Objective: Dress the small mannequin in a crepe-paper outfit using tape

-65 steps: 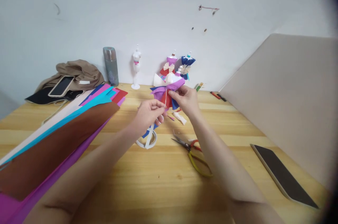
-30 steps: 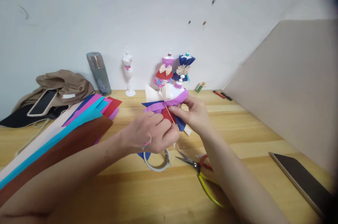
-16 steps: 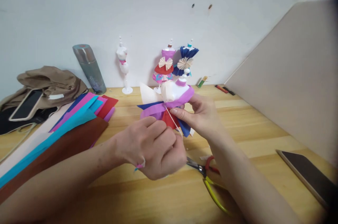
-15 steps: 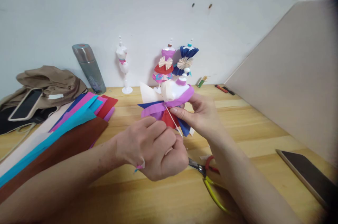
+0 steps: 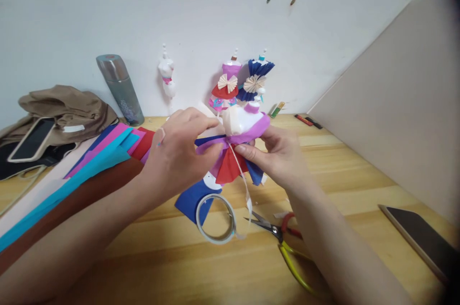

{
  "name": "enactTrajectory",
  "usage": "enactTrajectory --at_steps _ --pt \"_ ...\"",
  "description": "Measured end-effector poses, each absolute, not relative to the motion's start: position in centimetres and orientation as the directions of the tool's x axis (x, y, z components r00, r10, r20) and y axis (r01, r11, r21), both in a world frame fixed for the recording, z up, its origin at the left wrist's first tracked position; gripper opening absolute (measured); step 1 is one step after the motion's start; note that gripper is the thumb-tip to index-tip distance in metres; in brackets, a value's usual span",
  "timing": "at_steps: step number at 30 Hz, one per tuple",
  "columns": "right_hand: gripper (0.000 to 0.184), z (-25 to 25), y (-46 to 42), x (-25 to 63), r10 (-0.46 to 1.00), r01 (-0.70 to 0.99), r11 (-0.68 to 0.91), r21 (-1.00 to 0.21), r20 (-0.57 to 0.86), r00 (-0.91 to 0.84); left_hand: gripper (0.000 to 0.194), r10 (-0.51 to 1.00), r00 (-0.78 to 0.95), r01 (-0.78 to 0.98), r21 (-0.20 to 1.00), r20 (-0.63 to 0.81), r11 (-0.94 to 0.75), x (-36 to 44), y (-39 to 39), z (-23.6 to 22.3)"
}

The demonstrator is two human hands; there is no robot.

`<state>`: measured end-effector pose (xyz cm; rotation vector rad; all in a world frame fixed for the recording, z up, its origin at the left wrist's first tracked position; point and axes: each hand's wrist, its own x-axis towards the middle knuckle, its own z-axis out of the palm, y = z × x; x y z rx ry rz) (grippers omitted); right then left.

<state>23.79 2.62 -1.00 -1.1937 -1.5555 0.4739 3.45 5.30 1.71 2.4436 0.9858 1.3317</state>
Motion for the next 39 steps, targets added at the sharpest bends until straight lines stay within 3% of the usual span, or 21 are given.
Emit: enactTrajectory --at_steps 3,8,12,27,39 --pt "0.024 -1.0 2.6 23.8 0.867 0.448 0.420 -0.789 0.495 0.058 0.015 0.671 0.416 0.458 0.496 0.613 -0.737 3.6 6.0 2.2" --pt "0.028 -0.9 2.5 23.8 0.867 0.448 0.417 -0.791 0.493 0.063 0.010 0.597 0.573 0.433 0.411 0.561 -0.802 3.8 7.3 3.4" --pt "0.027 -1.1 2.6 23.8 0.871 0.431 0.418 -0.800 0.488 0.061 0.019 0.583 0.549 0.445 0.380 0.599 -0.811 3.8 7.9 3.7" --pt "0.018 -1.7 3.0 24.3 0.861 0.428 0.454 -0.781 0.509 0.016 0.020 0.655 0.576 0.401 0.530 0.489 -0.748 3.8 8.5 2.9" --pt "0.026 -1.4 2.7 24.1 0.861 0.454 0.441 -0.774 0.507 0.029 0.021 0.614 0.599 0.351 0.520 0.514 -0.778 4.0 7.7 3.2"
